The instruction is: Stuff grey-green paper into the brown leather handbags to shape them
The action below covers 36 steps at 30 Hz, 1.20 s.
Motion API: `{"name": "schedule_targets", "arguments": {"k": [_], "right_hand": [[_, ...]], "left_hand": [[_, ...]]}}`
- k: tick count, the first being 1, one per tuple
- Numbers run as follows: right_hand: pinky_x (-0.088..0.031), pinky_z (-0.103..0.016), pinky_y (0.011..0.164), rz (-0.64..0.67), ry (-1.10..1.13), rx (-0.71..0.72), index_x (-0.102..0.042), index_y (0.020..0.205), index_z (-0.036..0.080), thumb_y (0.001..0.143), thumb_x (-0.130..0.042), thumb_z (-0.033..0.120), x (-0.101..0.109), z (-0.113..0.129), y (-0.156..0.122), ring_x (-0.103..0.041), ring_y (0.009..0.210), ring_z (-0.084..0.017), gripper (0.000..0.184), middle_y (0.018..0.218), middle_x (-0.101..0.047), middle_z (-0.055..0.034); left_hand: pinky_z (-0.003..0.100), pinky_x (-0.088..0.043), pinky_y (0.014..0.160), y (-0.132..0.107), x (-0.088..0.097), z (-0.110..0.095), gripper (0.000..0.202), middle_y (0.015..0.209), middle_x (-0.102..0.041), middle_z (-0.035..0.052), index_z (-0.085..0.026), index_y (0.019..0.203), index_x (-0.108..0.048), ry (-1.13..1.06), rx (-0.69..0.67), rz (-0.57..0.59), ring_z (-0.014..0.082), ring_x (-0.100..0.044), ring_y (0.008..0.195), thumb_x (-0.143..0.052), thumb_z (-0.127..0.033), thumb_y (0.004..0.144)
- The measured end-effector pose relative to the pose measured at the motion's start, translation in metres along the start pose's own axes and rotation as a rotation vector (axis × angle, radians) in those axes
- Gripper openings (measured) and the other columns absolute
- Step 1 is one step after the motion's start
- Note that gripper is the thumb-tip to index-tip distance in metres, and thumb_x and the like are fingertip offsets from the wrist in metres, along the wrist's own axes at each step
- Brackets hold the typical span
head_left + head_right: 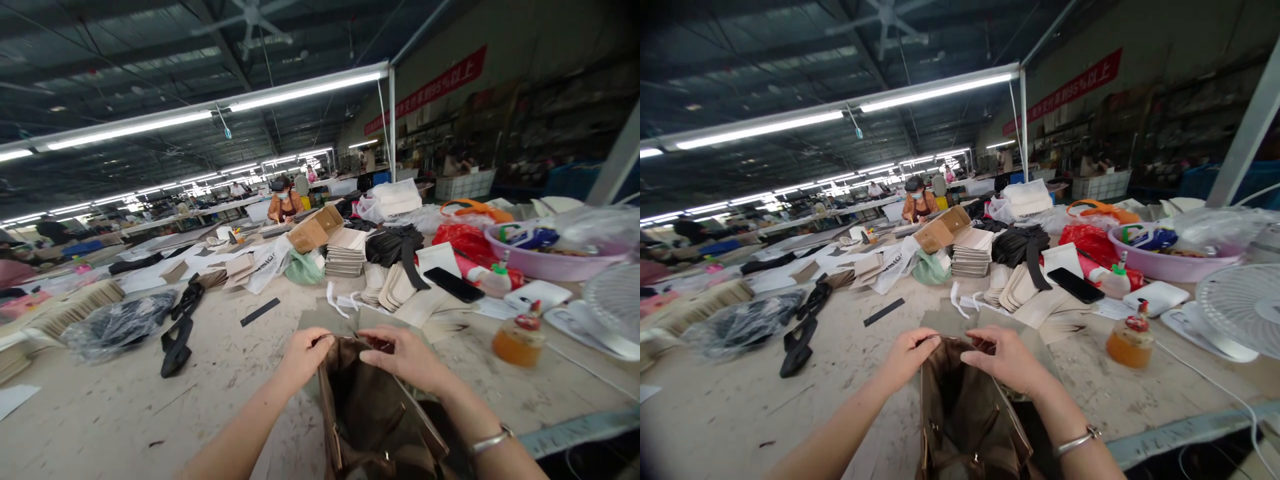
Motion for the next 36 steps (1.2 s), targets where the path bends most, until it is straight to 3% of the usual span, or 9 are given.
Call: {"name": "schedule_targets", "arguments": {"k": [7,12,18,24,31,36], "right_hand": [[-0.044,-0.029,0.077,-0.128,-0.477,0.032,-0.072,0.099,0.023,0.089,-0.048,0.036,-0.017,0.040,0.010,-0.062,0.088,-0.019,0.029,0.095,-0.070,-0.0047],[-0.041,-0.025,0.073,-0.162,-0.638,-0.080,-0.073,0.092,0.026,0.086,-0.044,0.026,-0.032,0.050,0.015,-0.063,0.089,-0.017,0.030,0.093,-0.072,-0.0008],[-0.035,-0.024,0.058,-0.234,-0.684,-0.222,-0.071,0.072,0.024,0.077,-0.049,0.025,-0.039,0.045,0.028,-0.061,0.073,-0.015,0.022,0.074,-0.070,0.0000],[-0.037,-0.028,0.066,-0.335,-0.710,-0.259,-0.069,0.069,0.020,0.073,-0.050,0.021,-0.052,0.049,0.039,-0.061,0.081,-0.022,0.019,0.079,-0.069,-0.0071],[-0.044,-0.024,0.070,-0.220,-0.526,-0.108,-0.074,0.081,0.022,0.077,-0.055,0.022,-0.042,0.036,0.031,-0.064,0.078,-0.016,0.019,0.080,-0.072,-0.0010],[-0.047,-0.027,0.076,-0.180,-0.386,-0.025,-0.074,0.088,0.020,0.080,-0.057,0.028,-0.035,0.027,0.023,-0.065,0.083,-0.018,0.021,0.088,-0.073,-0.0024]], "left_hand": [[0.023,-0.035,0.057,-0.005,-0.003,-0.004,0.029,0.060,-0.059,-0.0004,-0.016,0.068,-0.068,0.068,-0.106,-0.107,0.0137,-0.051,0.061,-0.044,-0.023,0.083],[0.022,-0.034,0.057,-0.004,-0.001,-0.002,0.027,0.061,-0.062,0.0003,-0.015,0.069,-0.070,0.058,-0.107,-0.129,0.0126,-0.051,0.060,-0.045,-0.018,0.080],[0.024,-0.034,0.060,0.000,-0.004,0.009,0.025,0.065,-0.067,0.0026,-0.015,0.072,-0.073,0.063,-0.060,-0.181,0.0134,-0.054,0.062,-0.048,-0.013,0.075],[0.025,-0.038,0.066,-0.001,-0.008,0.014,0.028,0.078,-0.072,0.0047,-0.017,0.084,-0.074,0.046,-0.046,-0.227,0.0157,-0.059,0.070,-0.048,-0.013,0.074],[0.025,-0.042,0.067,0.000,0.000,0.025,0.027,0.079,-0.072,0.0047,-0.015,0.082,-0.073,-0.044,-0.064,-0.170,0.0172,-0.062,0.074,-0.046,-0.018,0.078],[0.026,-0.042,0.069,0.001,-0.001,0.028,0.027,0.081,-0.071,0.0046,-0.015,0.082,-0.072,-0.067,-0.075,-0.163,0.0177,-0.061,0.077,-0.045,-0.021,0.078]]}}
Point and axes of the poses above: each hand's wrist, its own y-axis towards the middle knuckle, its own x-axis out of the back of the hand, z = x × y, the point moved 2 cm from there along y, towards the middle knuckle
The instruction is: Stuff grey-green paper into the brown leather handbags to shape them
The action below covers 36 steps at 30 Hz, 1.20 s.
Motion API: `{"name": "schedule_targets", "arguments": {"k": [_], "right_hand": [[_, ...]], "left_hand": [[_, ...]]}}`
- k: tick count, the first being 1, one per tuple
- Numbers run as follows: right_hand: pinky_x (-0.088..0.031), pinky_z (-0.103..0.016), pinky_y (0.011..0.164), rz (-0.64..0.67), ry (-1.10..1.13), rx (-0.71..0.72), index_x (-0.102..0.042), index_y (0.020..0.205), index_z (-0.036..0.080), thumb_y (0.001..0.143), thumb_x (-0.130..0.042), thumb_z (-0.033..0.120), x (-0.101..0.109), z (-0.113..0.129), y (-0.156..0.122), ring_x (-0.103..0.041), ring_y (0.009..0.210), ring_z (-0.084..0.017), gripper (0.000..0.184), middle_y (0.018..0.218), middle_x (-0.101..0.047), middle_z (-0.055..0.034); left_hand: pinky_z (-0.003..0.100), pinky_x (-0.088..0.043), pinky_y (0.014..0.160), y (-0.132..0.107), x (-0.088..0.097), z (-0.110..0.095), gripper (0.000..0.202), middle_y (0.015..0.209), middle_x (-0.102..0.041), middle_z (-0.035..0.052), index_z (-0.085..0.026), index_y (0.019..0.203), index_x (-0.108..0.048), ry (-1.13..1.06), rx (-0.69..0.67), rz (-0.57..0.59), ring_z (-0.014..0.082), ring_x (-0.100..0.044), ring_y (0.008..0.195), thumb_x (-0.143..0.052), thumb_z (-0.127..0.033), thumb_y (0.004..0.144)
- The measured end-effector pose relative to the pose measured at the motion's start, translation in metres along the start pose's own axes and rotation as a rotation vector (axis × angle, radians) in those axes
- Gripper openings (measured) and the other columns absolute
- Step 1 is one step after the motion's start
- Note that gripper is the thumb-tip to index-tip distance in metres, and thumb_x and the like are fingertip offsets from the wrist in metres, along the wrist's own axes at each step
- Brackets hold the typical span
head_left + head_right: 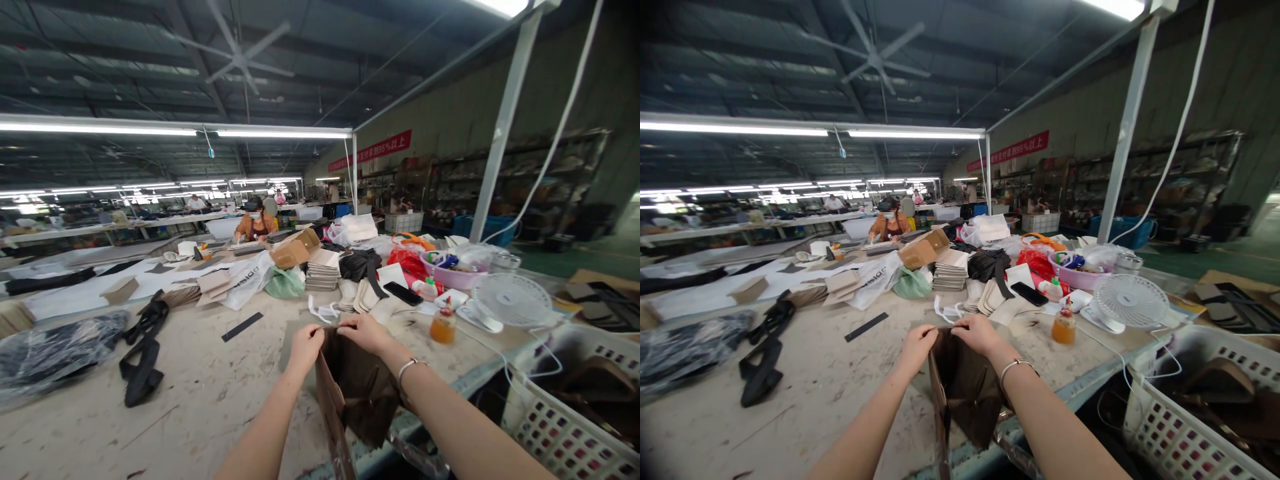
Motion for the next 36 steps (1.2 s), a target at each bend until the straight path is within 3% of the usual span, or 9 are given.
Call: {"name": "schedule_targets", "arguments": {"k": [8,16,21,26,31,36], "right_hand": [[-0.048,-0.025,0.073,0.050,0.032,0.024,-0.074,0.087,0.020,0.081,-0.056,0.032,0.001,-0.005,-0.001,-0.065,0.079,-0.017,0.023,0.084,-0.073,-0.0006],[-0.041,-0.027,0.063,-0.046,-0.257,-0.129,-0.071,0.067,0.020,0.072,-0.052,0.023,0.002,0.018,0.010,-0.062,0.071,-0.019,0.020,0.068,-0.068,-0.0037],[-0.042,-0.034,0.072,-0.088,-0.359,-0.214,-0.070,0.072,0.018,0.073,-0.049,0.022,-0.010,0.034,0.012,-0.061,0.085,-0.026,0.022,0.082,-0.069,-0.0104],[-0.041,-0.032,0.078,-0.049,-0.278,-0.212,-0.070,0.078,0.019,0.073,-0.054,0.022,-0.013,0.019,0.015,-0.060,0.093,-0.025,0.017,0.090,-0.069,-0.0101],[-0.044,-0.024,0.068,0.046,-0.066,-0.096,-0.071,0.081,0.019,0.076,-0.059,0.029,0.004,0.000,0.008,-0.062,0.075,-0.017,0.016,0.079,-0.070,-0.0015],[-0.044,-0.024,0.065,0.088,0.106,-0.029,-0.072,0.084,0.018,0.073,-0.065,0.033,0.005,-0.009,0.001,-0.062,0.073,-0.016,0.020,0.078,-0.070,-0.0003]], "left_hand": [[0.025,-0.042,0.068,-0.001,-0.001,-0.001,0.027,0.078,-0.070,0.0032,-0.016,0.080,-0.071,-0.036,0.001,0.022,0.0172,-0.060,0.076,-0.045,-0.024,0.078],[0.025,-0.041,0.065,0.000,-0.004,-0.005,0.026,0.073,-0.069,0.0019,-0.017,0.079,-0.073,-0.041,0.015,-0.013,0.0163,-0.060,0.072,-0.048,-0.022,0.075],[0.026,-0.041,0.068,0.000,-0.007,-0.005,0.026,0.074,-0.070,0.0023,-0.017,0.080,-0.073,-0.013,0.046,-0.044,0.0168,-0.060,0.073,-0.048,-0.019,0.073],[0.027,-0.042,0.069,0.001,-0.010,-0.004,0.025,0.075,-0.069,0.0024,-0.017,0.082,-0.072,-0.032,0.094,-0.035,0.0175,-0.059,0.074,-0.050,-0.020,0.073],[0.025,-0.045,0.065,0.002,-0.001,-0.001,0.023,0.076,-0.069,0.0033,-0.015,0.084,-0.070,-0.167,0.106,0.091,0.0179,-0.061,0.073,-0.054,-0.025,0.072],[0.025,-0.048,0.077,0.005,0.007,-0.007,0.034,0.094,-0.072,0.0037,-0.016,0.100,-0.069,-0.229,0.066,0.270,0.0186,-0.064,0.087,-0.063,-0.024,0.068]]}}
Point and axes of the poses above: each hand's wrist, its own y-axis towards the middle knuckle, its own x-axis out of the back of the hand, z = x × y, the point moved 2 cm from there along y, towards the middle knuckle
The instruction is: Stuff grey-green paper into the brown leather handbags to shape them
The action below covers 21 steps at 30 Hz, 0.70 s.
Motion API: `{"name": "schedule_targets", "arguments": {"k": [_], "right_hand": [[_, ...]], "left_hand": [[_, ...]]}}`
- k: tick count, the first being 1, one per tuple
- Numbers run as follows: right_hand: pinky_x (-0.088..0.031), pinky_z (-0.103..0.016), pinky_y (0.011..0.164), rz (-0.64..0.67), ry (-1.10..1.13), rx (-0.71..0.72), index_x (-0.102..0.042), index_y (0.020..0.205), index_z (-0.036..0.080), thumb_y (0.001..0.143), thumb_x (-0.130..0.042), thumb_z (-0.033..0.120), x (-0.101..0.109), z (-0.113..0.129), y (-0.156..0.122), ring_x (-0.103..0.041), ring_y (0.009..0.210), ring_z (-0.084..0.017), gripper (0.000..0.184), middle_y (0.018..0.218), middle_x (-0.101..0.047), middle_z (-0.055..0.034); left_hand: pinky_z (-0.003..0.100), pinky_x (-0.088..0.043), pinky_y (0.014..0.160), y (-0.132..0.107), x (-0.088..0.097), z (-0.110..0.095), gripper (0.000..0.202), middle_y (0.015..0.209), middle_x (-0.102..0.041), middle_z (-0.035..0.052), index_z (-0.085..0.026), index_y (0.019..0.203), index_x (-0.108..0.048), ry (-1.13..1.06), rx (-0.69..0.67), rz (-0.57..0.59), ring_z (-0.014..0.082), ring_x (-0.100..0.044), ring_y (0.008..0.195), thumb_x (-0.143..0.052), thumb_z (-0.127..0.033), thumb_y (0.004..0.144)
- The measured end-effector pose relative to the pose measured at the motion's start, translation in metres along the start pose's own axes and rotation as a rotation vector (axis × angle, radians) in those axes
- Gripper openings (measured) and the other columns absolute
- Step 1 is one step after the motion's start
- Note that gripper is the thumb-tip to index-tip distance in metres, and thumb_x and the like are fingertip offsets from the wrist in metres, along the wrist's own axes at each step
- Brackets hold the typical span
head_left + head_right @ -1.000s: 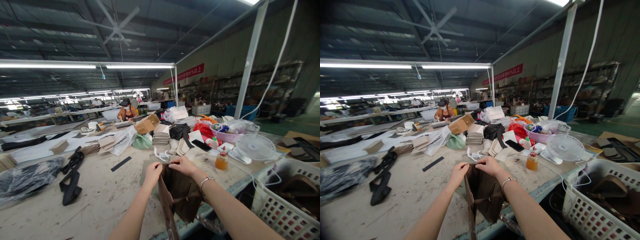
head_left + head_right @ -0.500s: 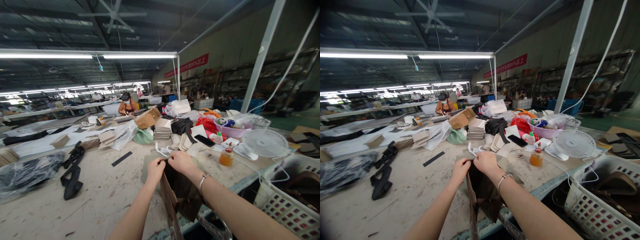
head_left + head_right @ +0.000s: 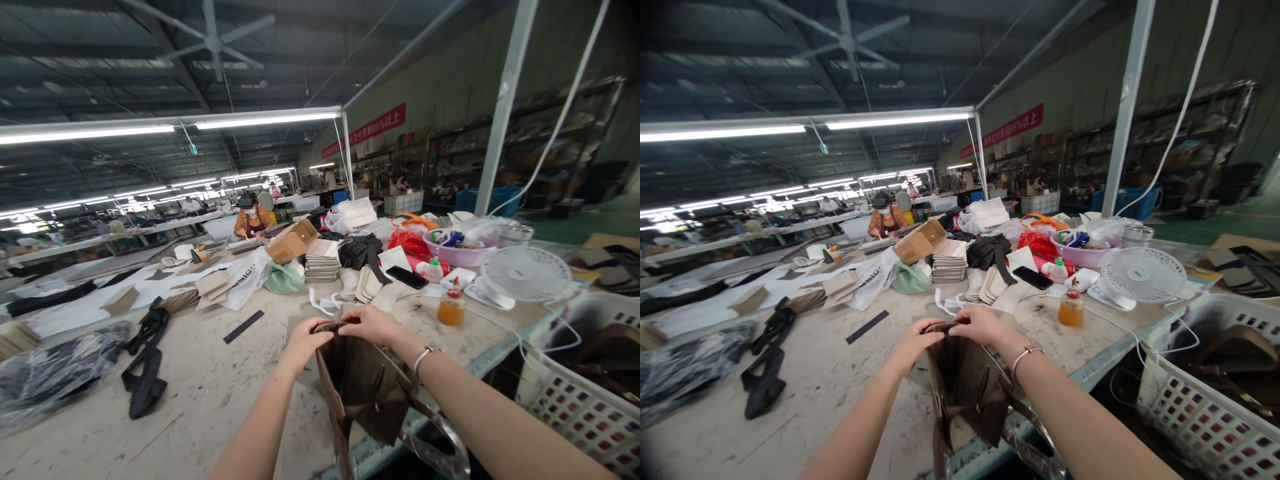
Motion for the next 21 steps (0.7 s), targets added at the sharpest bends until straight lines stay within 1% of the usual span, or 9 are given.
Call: {"name": "schedule_targets", "arguments": {"k": [2,4,8,11,16,18,21], "right_hand": [[-0.044,-0.024,0.065,0.011,0.045,0.012,-0.072,0.085,0.018,0.070,-0.068,0.033,-0.004,-0.004,0.001,-0.061,0.072,-0.016,0.021,0.077,-0.069,0.0004],[-0.044,-0.024,0.065,0.007,0.078,0.015,-0.072,0.086,0.018,0.068,-0.070,0.031,-0.007,-0.008,0.004,-0.061,0.072,-0.016,0.022,0.076,-0.069,0.0005],[-0.044,-0.025,0.063,-0.011,0.127,0.022,-0.072,0.086,0.017,0.067,-0.071,0.031,-0.011,-0.011,0.004,-0.060,0.070,-0.016,0.024,0.075,-0.068,-0.0005],[-0.043,-0.024,0.062,-0.015,0.159,0.038,-0.072,0.086,0.018,0.068,-0.070,0.034,-0.012,-0.012,0.000,-0.059,0.068,-0.016,0.024,0.073,-0.068,0.0004],[-0.045,-0.025,0.064,-0.039,0.189,0.032,-0.072,0.088,0.018,0.069,-0.069,0.034,-0.010,-0.016,-0.007,-0.060,0.070,-0.016,0.025,0.077,-0.069,-0.0002],[-0.045,-0.025,0.064,-0.048,0.186,0.029,-0.072,0.089,0.018,0.069,-0.069,0.033,-0.008,-0.015,-0.007,-0.061,0.071,-0.016,0.025,0.077,-0.069,-0.0005],[-0.045,-0.025,0.066,-0.064,0.164,0.041,-0.072,0.092,0.019,0.070,-0.067,0.032,-0.006,-0.007,-0.005,-0.062,0.073,-0.016,0.026,0.080,-0.070,-0.0008]], "left_hand": [[0.027,-0.047,0.082,0.002,0.000,-0.003,0.039,0.101,-0.071,0.0042,-0.017,0.107,-0.068,0.014,0.000,0.038,0.0192,-0.064,0.093,-0.065,-0.026,0.069],[0.028,-0.047,0.084,0.005,-0.001,-0.004,0.039,0.103,-0.071,0.0051,-0.017,0.107,-0.068,0.051,-0.005,0.047,0.0200,-0.064,0.094,-0.065,-0.029,0.070],[0.029,-0.047,0.074,0.012,-0.004,-0.002,0.027,0.087,-0.073,0.0064,-0.015,0.090,-0.073,0.179,-0.030,-0.011,0.0209,-0.064,0.081,-0.061,-0.031,0.073],[0.028,-0.044,0.069,0.015,-0.003,0.000,0.021,0.080,-0.072,0.0044,-0.017,0.083,-0.073,0.283,-0.053,-0.047,0.0195,-0.063,0.076,-0.060,-0.028,0.073],[0.025,-0.038,0.059,0.019,-0.001,-0.006,0.013,0.064,-0.066,0.0009,-0.017,0.070,-0.070,0.385,-0.049,-0.023,0.0168,-0.058,0.064,-0.062,-0.026,0.069],[0.025,-0.036,0.057,0.019,-0.001,-0.007,0.012,0.061,-0.065,0.0006,-0.016,0.068,-0.070,0.404,-0.043,-0.020,0.0163,-0.056,0.061,-0.062,-0.027,0.068],[0.025,-0.036,0.056,0.020,-0.001,-0.007,0.014,0.062,-0.065,0.0011,-0.016,0.070,-0.070,0.403,-0.041,-0.014,0.0163,-0.056,0.061,-0.062,-0.027,0.068]]}}
Point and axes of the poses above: each hand's wrist, its own y-axis towards the middle knuckle, its own x-axis out of the back of the hand, z = x × y, the point moved 2 cm from there along y, towards the middle knuckle
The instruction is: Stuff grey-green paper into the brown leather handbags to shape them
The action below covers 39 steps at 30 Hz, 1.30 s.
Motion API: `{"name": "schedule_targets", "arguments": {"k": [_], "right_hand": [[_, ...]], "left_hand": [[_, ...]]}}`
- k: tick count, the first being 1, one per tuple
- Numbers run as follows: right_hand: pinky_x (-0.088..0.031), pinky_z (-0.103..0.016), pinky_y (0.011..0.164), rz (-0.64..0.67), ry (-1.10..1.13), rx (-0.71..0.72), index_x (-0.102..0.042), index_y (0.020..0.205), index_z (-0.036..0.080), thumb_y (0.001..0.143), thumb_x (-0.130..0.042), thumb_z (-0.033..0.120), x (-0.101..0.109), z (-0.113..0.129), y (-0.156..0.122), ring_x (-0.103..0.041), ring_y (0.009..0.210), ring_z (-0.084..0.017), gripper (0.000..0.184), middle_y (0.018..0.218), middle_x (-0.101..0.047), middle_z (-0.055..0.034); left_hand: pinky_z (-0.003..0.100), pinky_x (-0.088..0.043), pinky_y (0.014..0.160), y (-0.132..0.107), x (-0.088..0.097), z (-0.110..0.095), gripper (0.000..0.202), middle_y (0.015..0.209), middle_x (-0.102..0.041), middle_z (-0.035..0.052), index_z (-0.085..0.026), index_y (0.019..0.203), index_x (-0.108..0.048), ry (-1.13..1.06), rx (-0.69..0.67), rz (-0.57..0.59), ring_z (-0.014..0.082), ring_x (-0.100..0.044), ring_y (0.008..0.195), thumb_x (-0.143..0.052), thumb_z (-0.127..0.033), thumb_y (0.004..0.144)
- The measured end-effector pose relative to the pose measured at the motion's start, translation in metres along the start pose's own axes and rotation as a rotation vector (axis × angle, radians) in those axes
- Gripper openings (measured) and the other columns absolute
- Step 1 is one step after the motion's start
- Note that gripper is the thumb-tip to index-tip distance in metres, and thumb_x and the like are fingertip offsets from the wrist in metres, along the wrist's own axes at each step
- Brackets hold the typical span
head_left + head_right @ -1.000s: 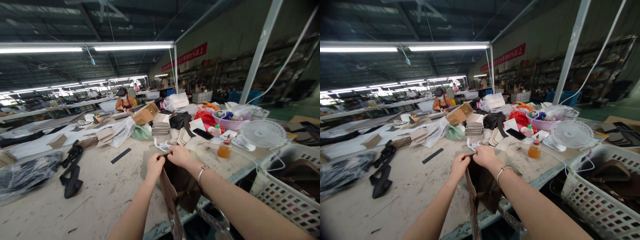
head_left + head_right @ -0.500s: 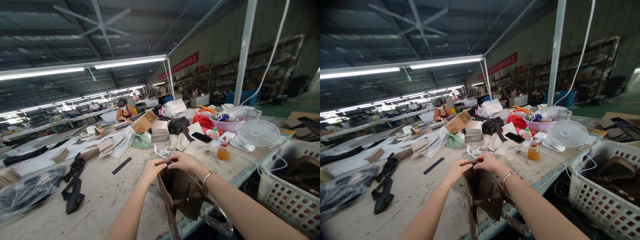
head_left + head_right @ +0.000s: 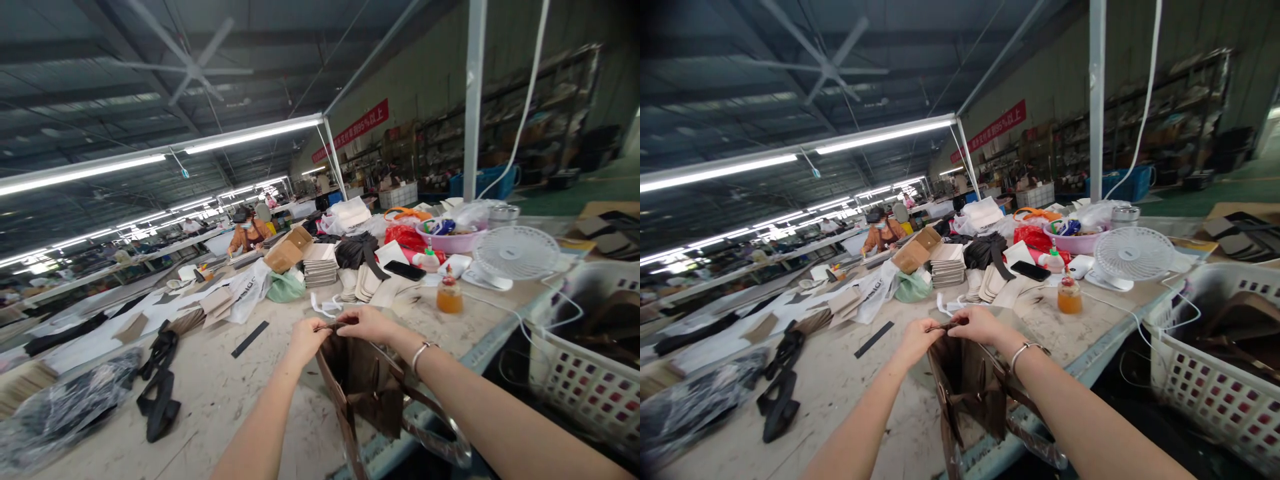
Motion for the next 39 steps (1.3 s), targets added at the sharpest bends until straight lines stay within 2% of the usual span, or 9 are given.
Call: {"name": "schedule_targets", "arguments": {"k": [8,13,16,19,22,27,30,32,39], "right_hand": [[-0.038,-0.024,0.057,-0.054,-0.175,-0.048,-0.074,0.071,0.022,0.068,-0.064,0.027,-0.010,0.019,0.020,-0.059,0.064,-0.015,0.012,0.066,-0.069,0.0006],[-0.036,-0.024,0.056,-0.085,-0.218,-0.152,-0.073,0.070,0.023,0.065,-0.063,0.025,-0.016,0.014,0.024,-0.058,0.064,-0.015,0.011,0.066,-0.067,0.0012],[-0.035,-0.023,0.054,-0.081,-0.215,-0.234,-0.072,0.071,0.020,0.066,-0.064,0.024,-0.018,0.013,0.027,-0.056,0.061,-0.013,0.009,0.064,-0.065,0.0012],[-0.039,-0.023,0.054,-0.046,-0.194,-0.301,-0.067,0.070,0.016,0.073,-0.066,0.030,-0.022,0.013,0.032,-0.053,0.058,-0.012,0.014,0.060,-0.060,0.0024],[-0.044,-0.025,0.058,-0.022,-0.167,-0.333,-0.062,0.070,0.014,0.080,-0.064,0.035,-0.025,0.014,0.035,-0.054,0.059,-0.012,0.024,0.061,-0.057,0.0033],[-0.046,-0.025,0.066,0.018,-0.043,-0.229,-0.067,0.085,0.015,0.072,-0.070,0.026,-0.017,0.007,0.024,-0.058,0.070,-0.012,0.017,0.075,-0.064,0.0014],[-0.046,-0.024,0.068,0.031,0.017,-0.151,-0.066,0.108,0.018,0.064,-0.074,0.025,-0.010,-0.002,0.012,-0.060,0.075,-0.013,0.045,0.082,-0.066,0.0013],[-0.046,-0.025,0.068,0.021,0.019,-0.127,-0.065,0.112,0.018,0.064,-0.073,0.027,-0.008,-0.004,0.007,-0.060,0.074,-0.015,0.050,0.081,-0.066,0.0002],[-0.041,-0.026,0.064,-0.029,-0.040,-0.068,-0.074,0.077,0.019,0.071,-0.062,0.028,-0.014,0.012,0.017,-0.057,0.067,-0.016,0.016,0.067,-0.066,-0.0007]], "left_hand": [[0.026,-0.041,0.059,-0.001,-0.002,0.010,0.019,0.070,-0.069,0.0022,-0.015,0.078,-0.072,-0.089,0.017,0.004,0.0170,-0.059,0.066,-0.063,-0.029,0.069],[0.026,-0.043,0.062,-0.002,0.001,0.007,0.017,0.069,-0.068,0.0020,-0.014,0.078,-0.071,-0.169,0.043,0.033,0.0176,-0.060,0.067,-0.068,-0.023,0.063],[0.027,-0.046,0.072,-0.005,0.000,0.004,0.029,0.083,-0.071,0.0033,-0.015,0.090,-0.068,-0.277,0.024,0.051,0.0181,-0.063,0.078,-0.067,-0.018,0.062],[0.027,-0.047,0.078,-0.006,-0.003,0.008,0.026,0.091,-0.071,0.0052,-0.015,0.093,-0.064,-0.367,0.019,-0.010,0.0175,-0.064,0.085,-0.063,-0.019,0.067],[0.026,-0.047,0.074,-0.005,-0.005,0.016,0.018,0.086,-0.070,0.0056,-0.014,0.086,-0.065,-0.402,0.046,-0.076,0.0168,-0.063,0.079,-0.061,-0.024,0.071],[0.022,-0.039,0.056,-0.006,-0.007,0.018,0.015,0.067,-0.064,0.0005,-0.014,0.081,-0.062,-0.429,0.081,-0.105,0.0124,-0.056,0.060,-0.061,-0.024,0.070],[0.021,-0.035,0.053,-0.008,-0.007,0.015,0.014,0.062,-0.060,-0.0019,-0.014,0.080,-0.060,-0.442,0.082,-0.101,0.0106,-0.052,0.055,-0.061,-0.024,0.070],[0.021,-0.034,0.052,-0.008,-0.008,0.014,0.015,0.061,-0.058,-0.0028,-0.014,0.080,-0.060,-0.448,0.082,-0.095,0.0100,-0.049,0.054,-0.061,-0.024,0.070],[0.022,-0.036,0.056,-0.006,-0.008,0.016,0.014,0.065,-0.060,-0.0015,-0.014,0.079,-0.061,-0.466,0.084,-0.059,0.0114,-0.053,0.059,-0.060,-0.023,0.069]]}}
Point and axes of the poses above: each hand's wrist, its own y-axis towards the middle knuckle, its own x-axis out of the back of the hand, z = x × y, the point moved 2 cm from there along y, towards the middle knuckle
